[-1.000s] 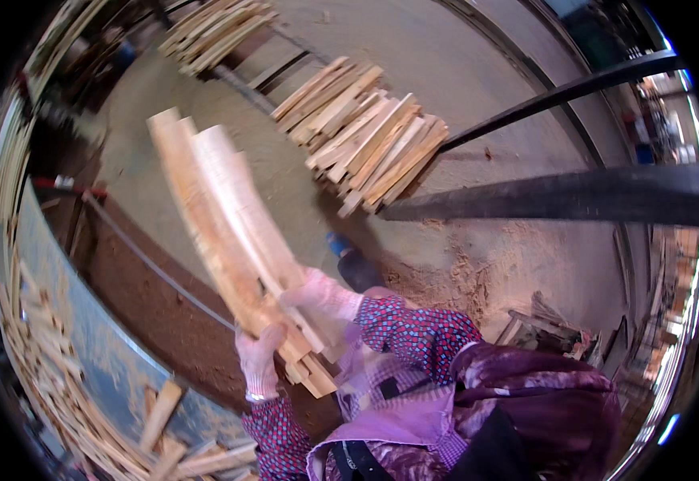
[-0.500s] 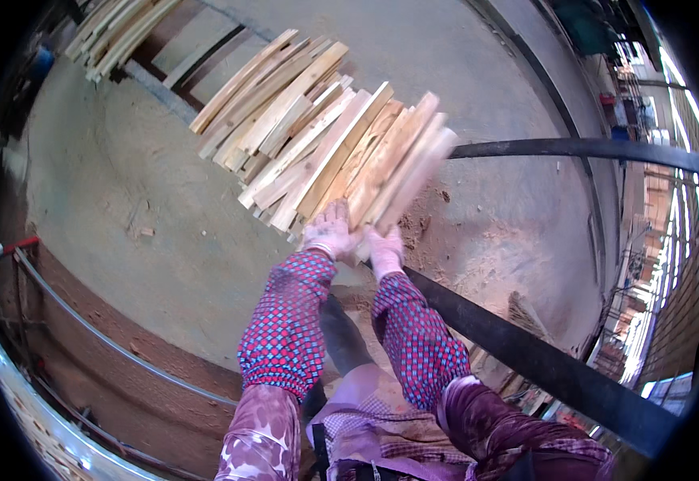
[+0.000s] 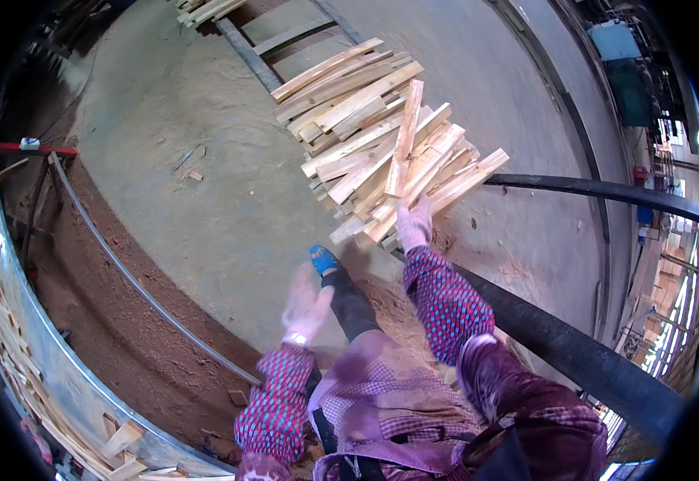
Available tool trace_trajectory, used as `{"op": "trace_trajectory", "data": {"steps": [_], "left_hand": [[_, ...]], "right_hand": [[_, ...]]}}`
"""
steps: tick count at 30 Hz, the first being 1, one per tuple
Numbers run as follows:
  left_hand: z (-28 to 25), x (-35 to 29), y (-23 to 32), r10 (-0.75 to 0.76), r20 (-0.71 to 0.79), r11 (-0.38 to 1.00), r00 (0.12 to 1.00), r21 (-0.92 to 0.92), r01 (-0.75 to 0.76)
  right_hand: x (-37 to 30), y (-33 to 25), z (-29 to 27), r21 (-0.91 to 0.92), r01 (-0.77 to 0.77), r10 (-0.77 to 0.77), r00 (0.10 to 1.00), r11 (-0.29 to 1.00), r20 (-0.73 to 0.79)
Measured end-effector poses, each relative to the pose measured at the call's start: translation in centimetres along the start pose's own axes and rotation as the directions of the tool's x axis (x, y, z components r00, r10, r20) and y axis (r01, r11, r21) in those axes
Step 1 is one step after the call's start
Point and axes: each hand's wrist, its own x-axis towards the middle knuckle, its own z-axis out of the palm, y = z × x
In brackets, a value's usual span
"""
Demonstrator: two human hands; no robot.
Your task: The person sorts and stacks small wooden planks on a metal table, then moves to a larger area to arrange long wooden boards on a conveyor system. The person handles the wood by hand, organizing the pieces into neat piles and aligning the boards for processing.
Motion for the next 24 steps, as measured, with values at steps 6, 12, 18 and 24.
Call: {"op": "trace_trajectory", "data": {"steps": [6,12,18,24], "left_hand": [[-3.1,-13.1,-10.2,-0.45,-0.096,0.822,0.888,-0.434,0.37],[2.9,-23.5,-13.5,-0.746,0.027,0.377,0.665,-0.806,0.456],[6.0,-19.2,-8.0,-0.651,0.141,0.357,0.746,-0.81,0.465],[6.2,-17.2,-6.9,-0.554,0.125,0.29,0.823,-0.898,0.331]], "right_hand": [[7.2,-3.4,3.1,-0.496,0.079,0.033,0.976,0.864,0.213],[8.7,-8.5,7.5,-0.461,-0.11,0.219,0.957,0.881,0.19],[8.5,-8.3,12.3,-0.273,0.281,-0.116,0.862,0.92,0.494],[4.9,-6.2,7.3,-0.534,0.319,-0.216,0.944,0.783,0.247]]}}
